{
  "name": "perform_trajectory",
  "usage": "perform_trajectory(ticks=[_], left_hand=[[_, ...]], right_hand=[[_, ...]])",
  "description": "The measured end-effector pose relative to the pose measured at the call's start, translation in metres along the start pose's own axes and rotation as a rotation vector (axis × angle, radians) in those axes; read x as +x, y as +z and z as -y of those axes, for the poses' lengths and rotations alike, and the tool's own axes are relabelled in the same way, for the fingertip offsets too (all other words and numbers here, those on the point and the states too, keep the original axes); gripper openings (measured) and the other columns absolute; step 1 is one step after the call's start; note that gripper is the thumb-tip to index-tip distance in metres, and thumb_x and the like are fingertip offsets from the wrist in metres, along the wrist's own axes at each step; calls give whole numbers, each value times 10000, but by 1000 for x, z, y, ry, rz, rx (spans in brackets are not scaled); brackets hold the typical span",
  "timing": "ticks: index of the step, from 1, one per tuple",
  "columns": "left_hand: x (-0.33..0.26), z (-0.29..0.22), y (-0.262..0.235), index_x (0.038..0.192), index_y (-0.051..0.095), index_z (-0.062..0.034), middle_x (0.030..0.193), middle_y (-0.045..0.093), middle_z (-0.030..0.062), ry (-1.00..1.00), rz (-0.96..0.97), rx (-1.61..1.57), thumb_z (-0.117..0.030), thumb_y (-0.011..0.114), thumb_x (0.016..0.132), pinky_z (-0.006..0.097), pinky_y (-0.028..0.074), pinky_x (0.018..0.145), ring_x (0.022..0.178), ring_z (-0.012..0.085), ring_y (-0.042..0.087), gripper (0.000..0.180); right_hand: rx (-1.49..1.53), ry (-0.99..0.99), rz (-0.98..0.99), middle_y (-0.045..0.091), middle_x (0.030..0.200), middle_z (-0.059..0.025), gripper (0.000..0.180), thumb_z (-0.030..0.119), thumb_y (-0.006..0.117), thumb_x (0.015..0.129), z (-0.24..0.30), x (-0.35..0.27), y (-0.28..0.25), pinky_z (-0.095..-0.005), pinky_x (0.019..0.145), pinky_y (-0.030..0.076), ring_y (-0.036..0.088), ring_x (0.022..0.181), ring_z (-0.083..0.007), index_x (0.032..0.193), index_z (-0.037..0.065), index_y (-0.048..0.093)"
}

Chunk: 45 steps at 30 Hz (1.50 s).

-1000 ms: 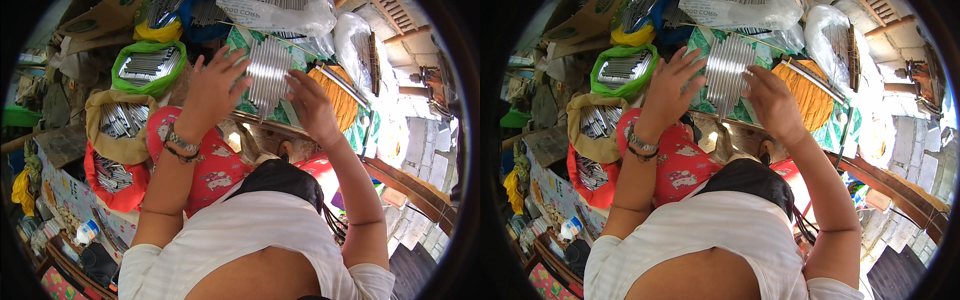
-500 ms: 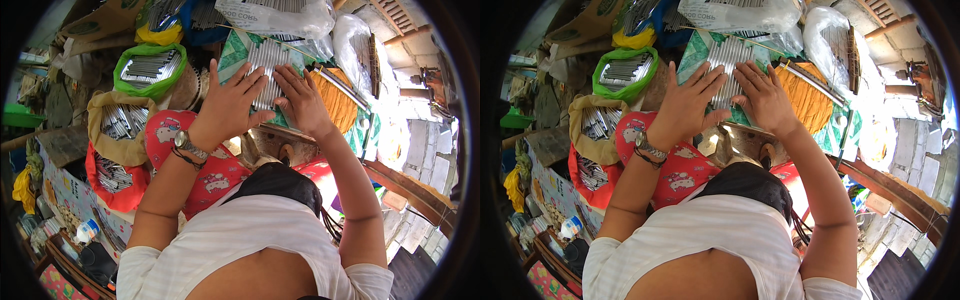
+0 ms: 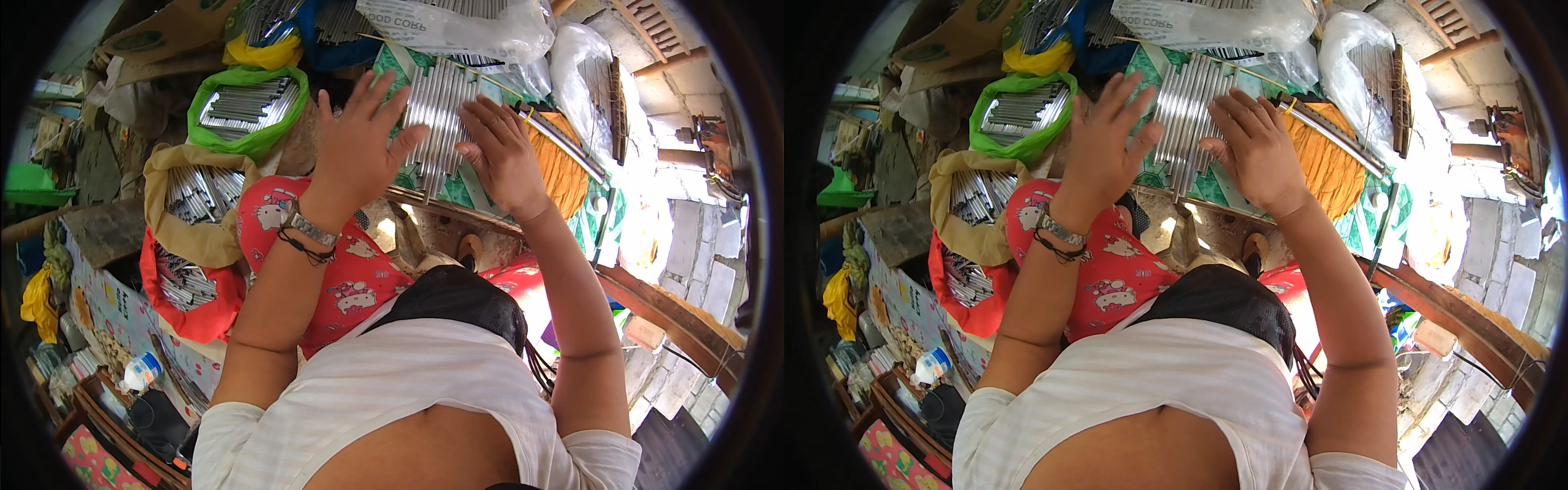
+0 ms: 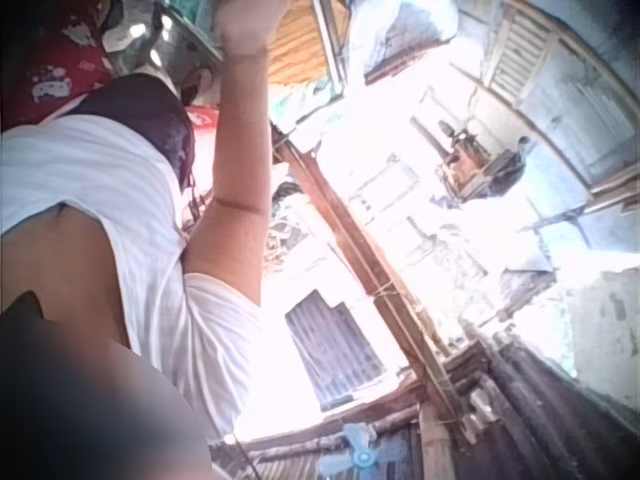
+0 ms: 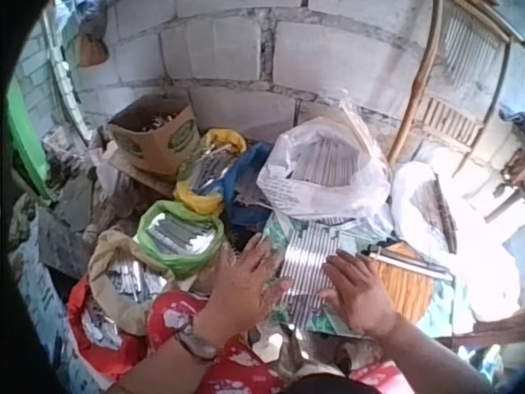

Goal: The person gathers metal rods from nearby bags and arranges them on a low table. They measure the rods with a ruler, then wrap a rubber band around the bundle to secure them. The person repeats this process with additional rods, creating multiple bundles.

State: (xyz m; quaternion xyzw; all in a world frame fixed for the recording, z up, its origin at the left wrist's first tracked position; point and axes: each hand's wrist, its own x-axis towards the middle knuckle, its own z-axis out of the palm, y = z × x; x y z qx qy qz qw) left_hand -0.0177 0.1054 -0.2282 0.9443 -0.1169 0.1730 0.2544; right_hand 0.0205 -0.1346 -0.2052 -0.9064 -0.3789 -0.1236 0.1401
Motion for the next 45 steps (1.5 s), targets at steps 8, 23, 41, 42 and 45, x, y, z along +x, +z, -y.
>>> perform_trajectory(ticks=[8, 23, 41, 42, 45], left_hand=[[67, 41, -2, 1154, 690, 17, 1292, 625, 241, -392, -225, -324, -382, 612, 942, 446, 485, 991, 1160, 410, 612, 458], [100, 78, 33, 1189, 701, -22, 1357, 590, 232, -306, -377, -287, -414, 678, 897, 437, 452, 1042, 1246, 398, 564, 489], [106, 36, -7, 1249, 611, 75, 1309, 595, 253, -462, -255, -468, -212, 676, 929, 440, 463, 1023, 1187, 391, 581, 435], [108, 37, -7, 1242, 614, 77, 1302, 600, 251, -474, -256, -472, -211, 676, 928, 441, 464, 1019, 1185, 392, 581, 430], [109, 42, -6, 1222, 624, 79, 1280, 613, 250, -479, -242, -492, -207, 677, 922, 438, 465, 1013, 1182, 394, 582, 418]], right_hand=[[-58, 18, -80, 653, 1263, -115, 398, 331, 660, 931, -6, 12, 7, -499, 1037, 416, 568, 1227, -329, 1182, 22, 670], [-59, -81, -24, 648, 1289, -77, 404, 341, 659, 927, -2, 19, 5, -476, 1037, 402, 551, 1235, -333, 1212, 55, 669], [-106, -34, -53, 660, 1237, -110, 397, 340, 663, 920, -8, 8, 0, -476, 983, 429, 577, 1177, -354, 1157, 22, 686], [-113, -30, -54, 659, 1243, -106, 399, 340, 665, 918, -7, 10, 0, -478, 985, 429, 577, 1178, -352, 1160, 23, 685], [-69, -46, -57, 654, 1262, -95, 421, 356, 670, 909, 3, 16, -1, -484, 997, 426, 571, 1192, -347, 1182, 37, 682]])
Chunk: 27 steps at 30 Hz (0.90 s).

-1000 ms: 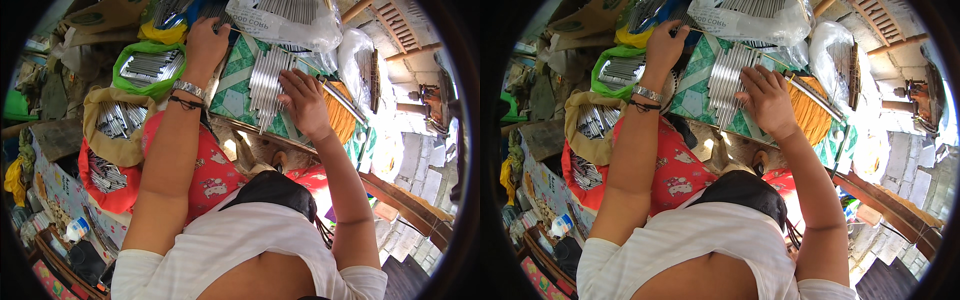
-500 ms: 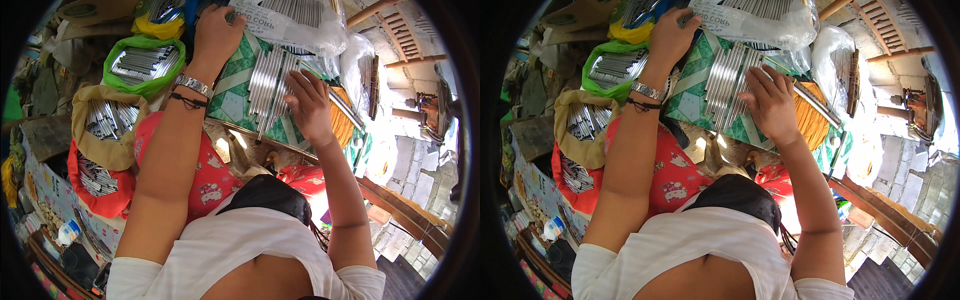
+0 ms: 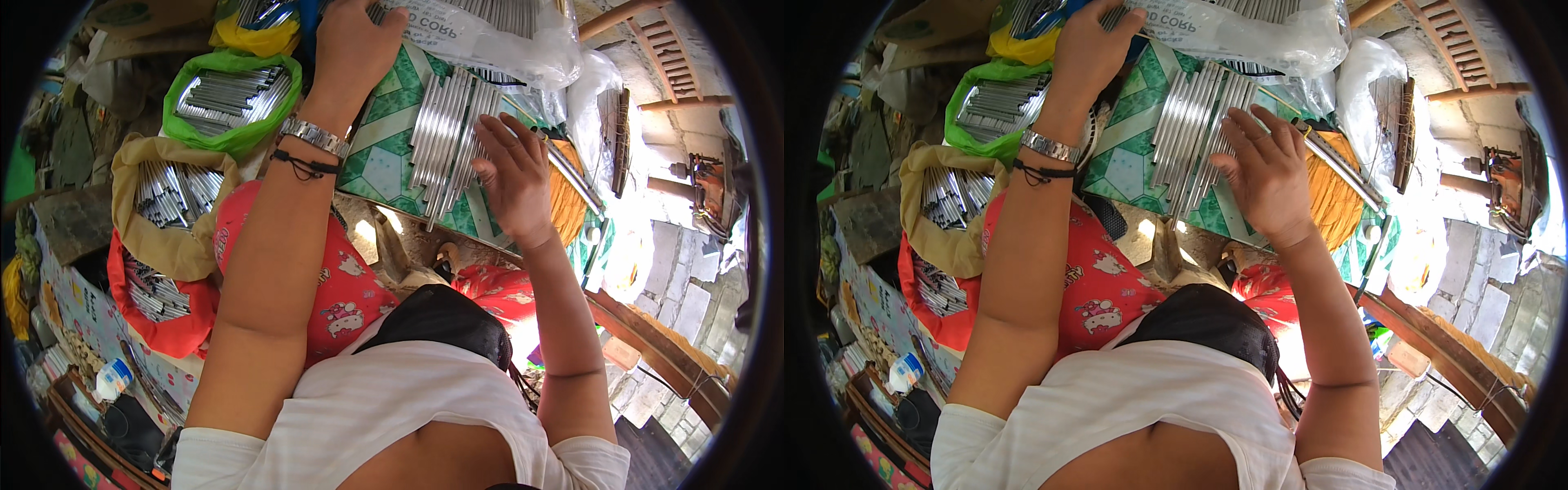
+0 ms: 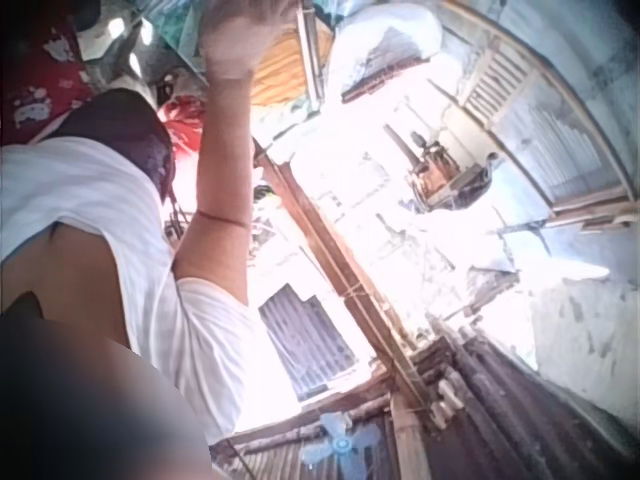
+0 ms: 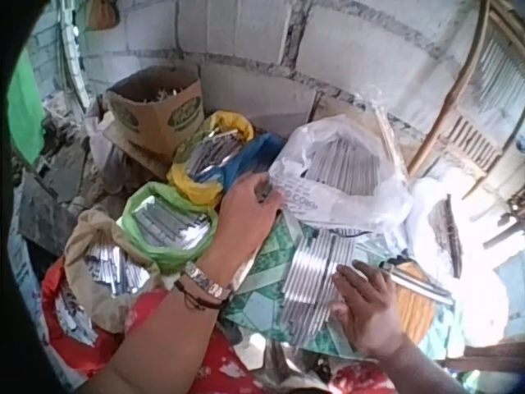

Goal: The person gathers metal rods from nearby bags and arranges them on a low table. They measure the rods with a ruler, then wrap a rubber band around the bundle to secure them. The person repeats this process with additional rods, creating multiple bundles.

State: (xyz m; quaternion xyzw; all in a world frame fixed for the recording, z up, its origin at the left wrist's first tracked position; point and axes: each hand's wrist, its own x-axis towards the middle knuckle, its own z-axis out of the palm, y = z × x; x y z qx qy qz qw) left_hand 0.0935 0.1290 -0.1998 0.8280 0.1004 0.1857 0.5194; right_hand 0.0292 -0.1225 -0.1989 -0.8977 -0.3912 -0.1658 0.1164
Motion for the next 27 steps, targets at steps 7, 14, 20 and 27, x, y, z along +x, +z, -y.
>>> perform_trajectory(ticks=[7, 14, 20, 27], left_hand=[[5, 10, 6, 1187, 645, 74, 1223, 640, 255, 69, -90, 41, -205, 693, 896, 426, 465, 1007, 1164, 402, 594, 406], [6, 11, 5, 1214, 631, 75, 1265, 618, 265, 45, -60, 35, -222, 690, 895, 431, 449, 1035, 1196, 414, 573, 440], [6, 10, 4, 1243, 609, 87, 1306, 589, 284, 45, -55, 42, -220, 689, 894, 431, 431, 1064, 1239, 417, 543, 471], [5, 10, 3, 1252, 596, 108, 1328, 573, 301, 37, -52, 28, -218, 680, 900, 434, 415, 1085, 1267, 424, 525, 487]], right_hand=[[59, -102, 120, 635, 1313, -58, 480, 425, 664, 890, 24, 16, 2, -492, 1045, 395, 527, 1263, -338, 1252, 109, 670], [19, -77, 105, 637, 1315, -37, 465, 437, 644, 910, 12, 28, 11, -487, 1038, 388, 517, 1272, -336, 1251, 121, 672], [2, -66, 87, 646, 1311, -37, 458, 435, 623, 930, 1, 35, 19, -492, 1048, 380, 524, 1271, -345, 1258, 117, 667], [20, -61, 65, 659, 1289, -42, 445, 420, 636, 924, 10, 39, 15, -490, 1044, 388, 526, 1277, -333, 1239, 108, 675]])
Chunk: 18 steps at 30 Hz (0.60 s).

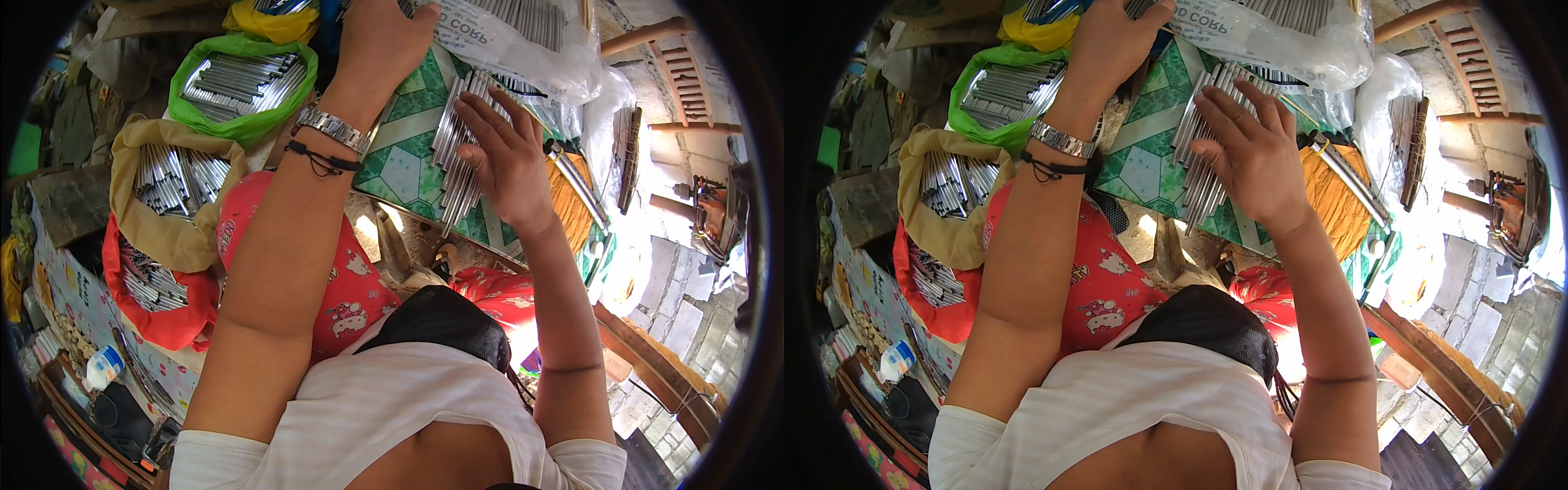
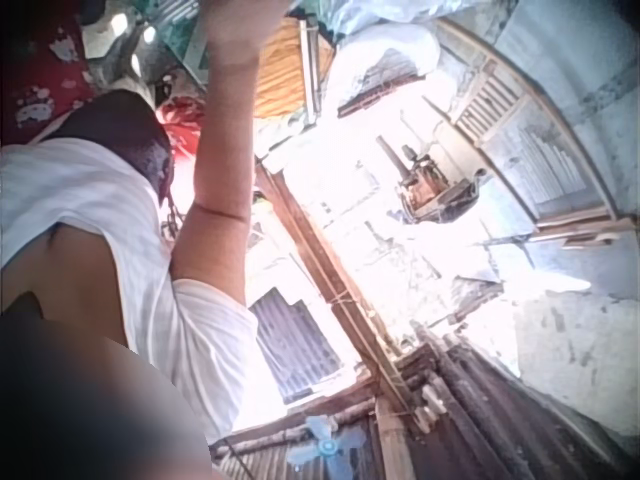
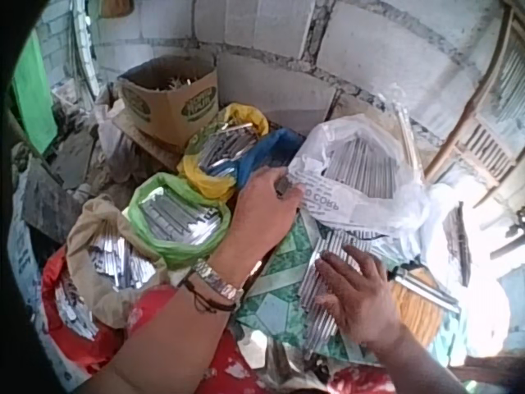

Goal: The person gathers metal rods from nearby bags and arranges them on a low table. They measure the rods with a ruler, then wrap a rubber band around the bundle to secure them. The person repeats this process with additional rods, creating multiple bundles.

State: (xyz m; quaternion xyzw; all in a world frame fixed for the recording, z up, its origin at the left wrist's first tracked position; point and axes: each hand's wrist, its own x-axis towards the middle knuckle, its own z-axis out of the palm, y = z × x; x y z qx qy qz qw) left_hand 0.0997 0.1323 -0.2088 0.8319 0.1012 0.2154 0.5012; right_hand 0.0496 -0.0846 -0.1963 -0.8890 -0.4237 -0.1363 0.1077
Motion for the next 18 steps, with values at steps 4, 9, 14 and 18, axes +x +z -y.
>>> perform_trajectory(ticks=[4, 9, 14, 18], left_hand=[[-1, 0, 0, 1252, 595, 111, 1329, 571, 305, 3, -5, 6, -220, 678, 903, 436, 413, 1087, 1270, 426, 523, 488], [0, -2, -2, 1258, 591, 110, 1338, 561, 312, -4, 12, -4, -222, 681, 905, 436, 411, 1091, 1278, 430, 514, 493], [-3, -7, -6, 1259, 589, 109, 1339, 558, 312, -19, 14, 7, -222, 681, 908, 439, 414, 1090, 1274, 429, 517, 492], [-3, -9, -8, 1230, 613, 95, 1323, 572, 296, -38, 33, 21, -203, 676, 901, 427, 423, 1081, 1250, 429, 532, 448]], right_hand=[[33, -79, 33, 672, 1255, -43, 410, 397, 664, 908, 11, 0, -3, -480, 1036, 394, 544, 1249, -327, 1194, 105, 692], [-24, -42, 0, 672, 1263, -37, 415, 409, 655, 915, 4, 7, 5, -482, 1035, 394, 540, 1256, -321, 1196, 106, 695], [-34, -22, -3, 668, 1277, -32, 430, 429, 630, 932, -3, 7, 10, -479, 1036, 393, 531, 1270, -328, 1209, 107, 691], [-33, -18, -19, 668, 1280, -35, 430, 429, 626, 936, -7, 10, 13, -474, 1034, 397, 531, 1273, -328, 1211, 105, 690]])
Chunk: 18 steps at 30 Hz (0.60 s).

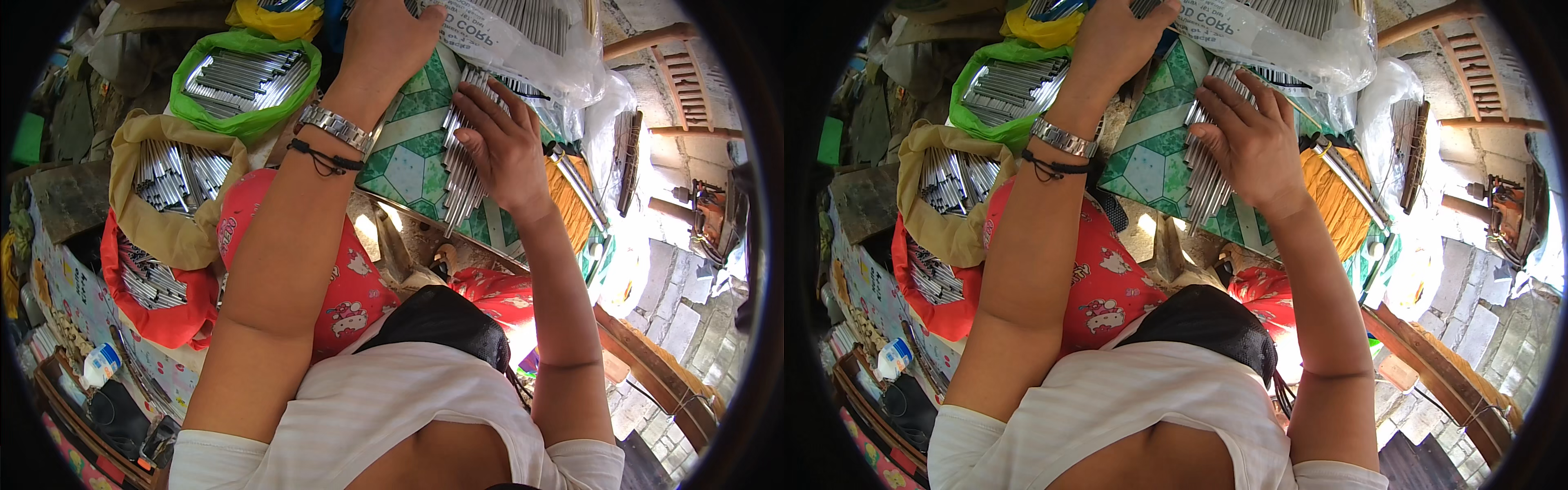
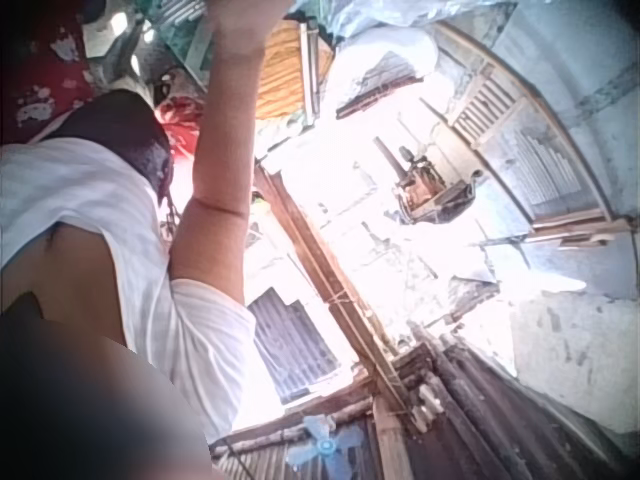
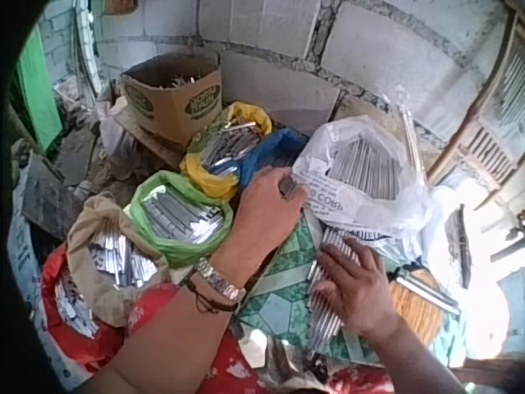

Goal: The person gathers metal rods from nearby bags and arranges them on a low table. They measure the rods with a ruler, then wrap a rubber band around the bundle to secure them. The person repeats this process with additional rods, creating multiple bundles.

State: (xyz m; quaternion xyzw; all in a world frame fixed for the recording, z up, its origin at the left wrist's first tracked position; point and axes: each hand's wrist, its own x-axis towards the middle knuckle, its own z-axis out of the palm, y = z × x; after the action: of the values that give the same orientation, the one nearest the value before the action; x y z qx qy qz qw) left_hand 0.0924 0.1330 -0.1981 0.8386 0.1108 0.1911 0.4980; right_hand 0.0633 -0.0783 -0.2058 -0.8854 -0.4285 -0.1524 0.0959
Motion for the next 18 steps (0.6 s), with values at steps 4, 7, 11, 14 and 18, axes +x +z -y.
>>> perform_trajectory(ticks=[4, 7, 11, 14, 18], left_hand=[[0, 4, -4, 1110, 720, -4, 1342, 574, 246, 35, 118, 147, -150, 665, 873, 486, 399, 1095, 1271, 413, 516, 283], [-14, 6, 1, 998, 785, -100, 1430, 508, 217, 295, 102, 347, -123, 652, 858, 580, 333, 1122, 1355, 409, 432, 194], [-16, 8, 10, 1006, 804, -167, 1554, 356, 208, 260, 224, 376, -138, 609, 896, 662, 221, 1150, 1455, 430, 274, 227], [-16, 13, 17, 1094, 789, -199, 1602, 276, 207, 302, 210, 431, -163, 569, 927, 668, 179, 1166, 1484, 447, 207, 279], [-16, 17, 26, 1204, 747, -235, 1627, 224, 209, 332, 179, 517, -202, 551, 946, 682, 152, 1166, 1496, 451, 175, 325]], right_hand=[[9, -5, -12, 673, 1268, -43, 422, 418, 634, 935, -1, 0, -1, -469, 1026, 400, 536, 1266, -326, 1207, 100, 690], [34, -11, -17, 677, 1256, -47, 413, 404, 647, 930, 3, -3, -4, -467, 1013, 404, 541, 1256, -325, 1202, 96, 690], [50, -4, -19, 680, 1243, -48, 397, 390, 657, 926, 8, -4, -6, -467, 1004, 406, 546, 1242, -325, 1187, 93, 692], [43, 4, -10, 680, 1240, -46, 388, 387, 657, 927, 9, -3, -7, -468, 1006, 406, 547, 1238, -327, 1178, 93, 692], [35, 12, -15, 678, 1243, -44, 387, 389, 649, 933, 8, -2, -6, -473, 1008, 406, 543, 1240, -330, 1178, 92, 691]])
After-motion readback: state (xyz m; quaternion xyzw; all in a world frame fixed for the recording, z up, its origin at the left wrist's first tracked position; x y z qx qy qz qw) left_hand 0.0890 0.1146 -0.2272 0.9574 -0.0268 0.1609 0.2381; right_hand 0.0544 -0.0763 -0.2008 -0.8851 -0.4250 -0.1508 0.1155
